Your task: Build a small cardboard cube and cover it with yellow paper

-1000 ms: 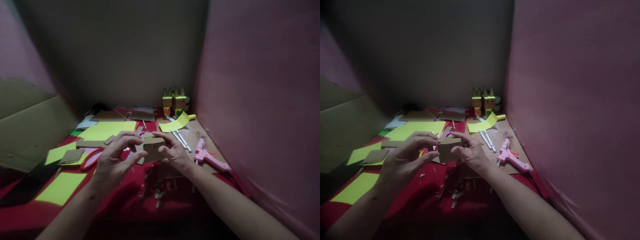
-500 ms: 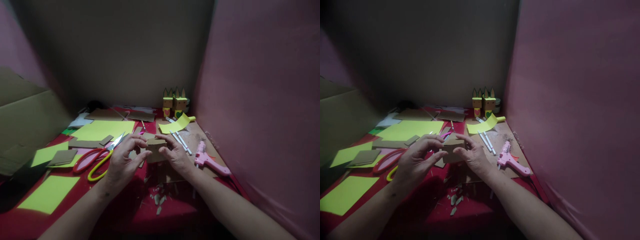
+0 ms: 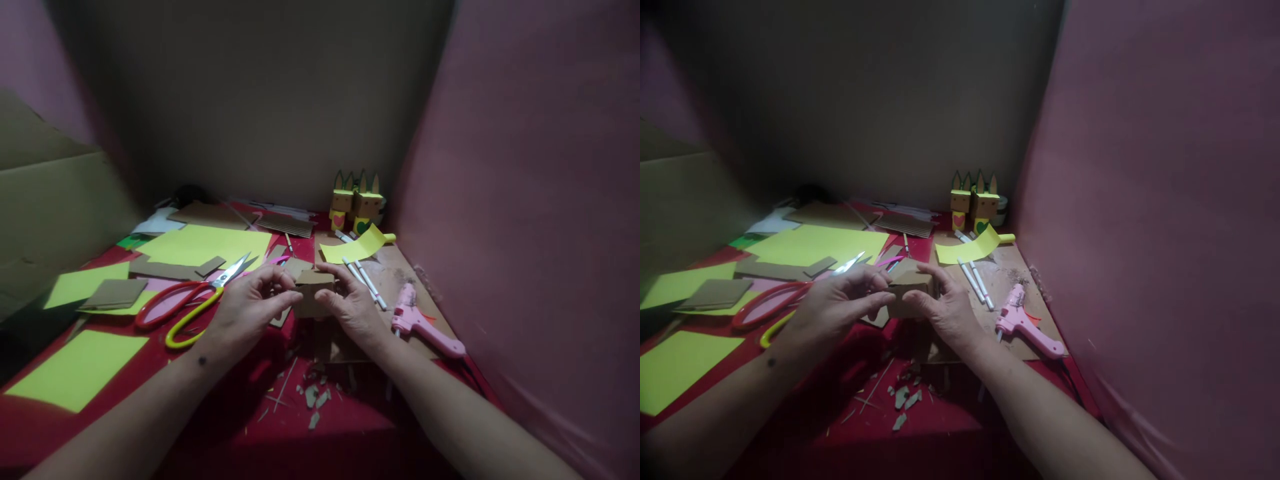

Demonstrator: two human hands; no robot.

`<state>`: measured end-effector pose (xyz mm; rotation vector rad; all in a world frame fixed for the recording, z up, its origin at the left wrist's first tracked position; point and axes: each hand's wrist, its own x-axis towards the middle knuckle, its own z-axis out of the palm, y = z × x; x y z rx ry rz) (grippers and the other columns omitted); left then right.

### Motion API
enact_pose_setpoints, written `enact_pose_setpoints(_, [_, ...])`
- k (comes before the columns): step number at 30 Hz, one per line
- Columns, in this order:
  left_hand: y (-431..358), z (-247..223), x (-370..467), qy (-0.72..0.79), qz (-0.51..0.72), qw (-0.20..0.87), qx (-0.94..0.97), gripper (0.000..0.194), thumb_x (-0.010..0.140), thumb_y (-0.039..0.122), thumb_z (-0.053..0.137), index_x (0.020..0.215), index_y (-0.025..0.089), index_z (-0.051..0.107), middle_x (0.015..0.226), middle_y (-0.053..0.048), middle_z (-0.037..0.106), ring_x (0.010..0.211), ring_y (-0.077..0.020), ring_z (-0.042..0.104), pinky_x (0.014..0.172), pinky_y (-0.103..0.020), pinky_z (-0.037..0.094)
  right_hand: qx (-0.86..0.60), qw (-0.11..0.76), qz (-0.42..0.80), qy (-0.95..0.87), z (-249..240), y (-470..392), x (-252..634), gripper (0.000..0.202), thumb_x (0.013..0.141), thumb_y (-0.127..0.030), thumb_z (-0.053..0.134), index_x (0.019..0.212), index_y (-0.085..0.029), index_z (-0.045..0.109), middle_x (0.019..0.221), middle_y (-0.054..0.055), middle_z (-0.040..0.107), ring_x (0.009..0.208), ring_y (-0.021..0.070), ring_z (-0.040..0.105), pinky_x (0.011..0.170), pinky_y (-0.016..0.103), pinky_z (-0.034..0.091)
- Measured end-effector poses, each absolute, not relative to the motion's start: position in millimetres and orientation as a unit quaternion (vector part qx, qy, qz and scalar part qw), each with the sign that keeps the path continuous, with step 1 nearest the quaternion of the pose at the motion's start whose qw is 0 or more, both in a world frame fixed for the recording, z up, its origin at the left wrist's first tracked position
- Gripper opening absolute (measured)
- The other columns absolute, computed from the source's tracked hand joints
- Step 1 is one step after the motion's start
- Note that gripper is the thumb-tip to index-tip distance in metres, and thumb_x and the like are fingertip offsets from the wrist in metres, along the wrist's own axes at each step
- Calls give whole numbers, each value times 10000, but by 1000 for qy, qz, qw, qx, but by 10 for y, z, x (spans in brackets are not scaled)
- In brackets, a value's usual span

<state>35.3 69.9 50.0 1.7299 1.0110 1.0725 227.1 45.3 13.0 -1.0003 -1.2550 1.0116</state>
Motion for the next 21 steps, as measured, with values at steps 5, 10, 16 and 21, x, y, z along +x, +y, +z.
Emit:
enact_pose_setpoints(5, [729, 514, 319, 358, 454, 466, 670, 184, 697, 317, 800, 672, 186, 673, 824, -2, 645, 587, -109, 579, 547, -244, 480, -423, 544, 486, -537, 159, 456, 2276, 701, 586, -364, 969, 1218, -313, 670, 1054, 13, 726, 1012, 247, 679, 916, 427, 564])
enact_pose_setpoints(10, [774, 498, 274, 325, 470, 443, 691, 155, 722, 269, 799, 643, 208, 681, 923, -28, 671, 807, -166, 627, 640, -245, 518, -427, 511, 493, -560, 204, 451, 2289, 887, 492, -308, 1010, 1289, -307, 619, 1098, 29, 717, 1049, 274, 678, 967, 474, 546])
enact_pose_setpoints(16, [774, 509, 222, 314, 469, 427, 706, 134, 745, 253, 775, 670, 212, 673, 825, -2, 659, 802, -152, 592, 673, -238, 474, -417, 489, 513, -569, 221, 442, 2288, 944, 500, -305, 1010, 1341, -298, 582, 1156, 39, 706, 1116, 282, 670, 1025, 489, 527])
enact_pose_setpoints(21, [753, 517, 244, 375, 427, 430, 702, 172, 731, 337, 779, 759, 201, 677, 681, 35, 606, 603, -119, 506, 547, -233, 409, -441, 479, 491, -579, 209, 442, 2296, 981, 512, -318, 996, 1383, -286, 547, 1188, 53, 699, 1157, 305, 662, 1054, 514, 510])
